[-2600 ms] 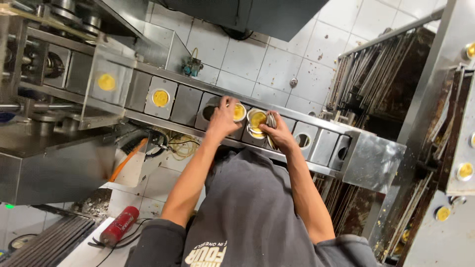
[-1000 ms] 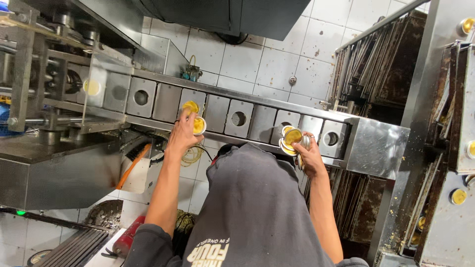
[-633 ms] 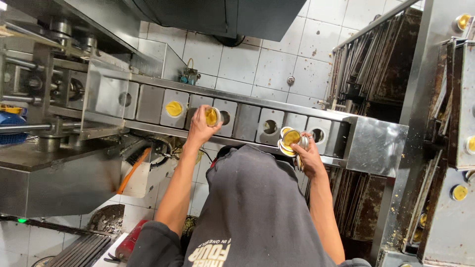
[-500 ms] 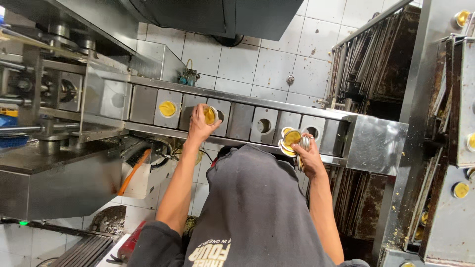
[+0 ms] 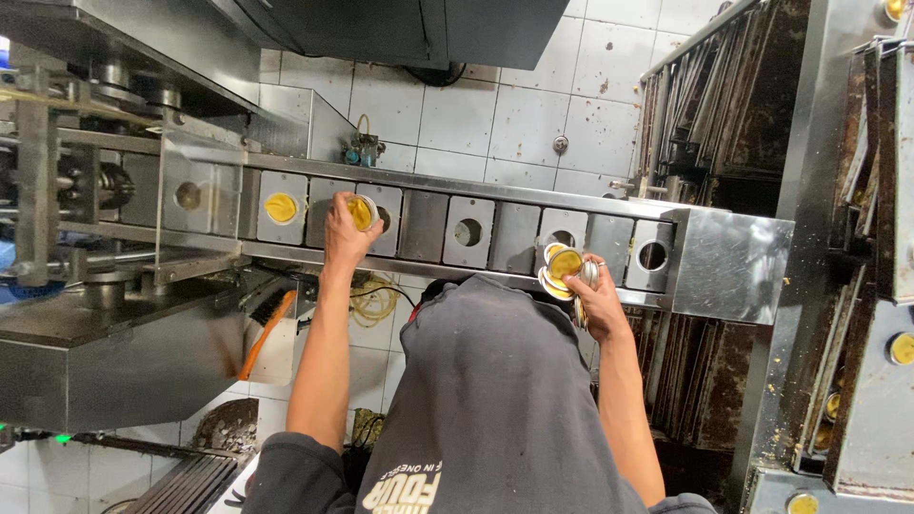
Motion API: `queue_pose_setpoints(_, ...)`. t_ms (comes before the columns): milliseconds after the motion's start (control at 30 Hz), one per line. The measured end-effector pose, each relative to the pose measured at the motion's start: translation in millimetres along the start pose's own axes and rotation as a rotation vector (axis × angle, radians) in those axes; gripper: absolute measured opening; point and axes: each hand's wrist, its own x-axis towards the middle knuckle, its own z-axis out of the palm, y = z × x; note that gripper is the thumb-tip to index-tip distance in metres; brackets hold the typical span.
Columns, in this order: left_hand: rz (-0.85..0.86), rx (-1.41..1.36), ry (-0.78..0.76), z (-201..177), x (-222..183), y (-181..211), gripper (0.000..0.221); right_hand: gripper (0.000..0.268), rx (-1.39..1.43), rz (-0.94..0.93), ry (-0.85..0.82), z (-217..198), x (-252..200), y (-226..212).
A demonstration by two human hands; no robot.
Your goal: The person places small yellow tarts into slots on a conveyor belt by hand, then gathers empty metal tart molds from a tray and places them into the conveyor belt slots.
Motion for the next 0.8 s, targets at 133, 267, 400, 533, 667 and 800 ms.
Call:
queue_pose_setpoints(133,-0.040,0.021,-0.008,-14.1,-2.1,-0.2,0.083,0.051,-0.005,0.005,-0.004,4.1,-5.0,-4.8)
queue_pose_setpoints(267,-0.020,0.058,0.031,-29.1,-2.0,0.8,0.079,0.052,-0.006,0.001,-0.011,3.9,-3.3,-4.5)
queue_pose_setpoints(400,0.054,0.113,0.093,-32.2,-8.0,-9.9,0.076,0.052,0.004,0.002,0.007,9.5,-16.1,-14.8)
queue_pose_setpoints(533,0.089,0.057,0.146,-17.6,-14.3,-15.9,0.076,0.050,-0.022,0.015,0.012,0.3,-6.7,-4.3)
queue_pose_setpoints(667,0.133,-0.131,0.087,-0.6,-28.2,18.6,0.077,0.050,-0.042,0.045,-0.001,-15.8,12.2,21.7)
queue_pose_setpoints(800,0.131,-0.119,0.074,25.0,-27.4,39.4,0.084,0.052,-0.047,0.043,0.011,-10.8,9.5,18.8)
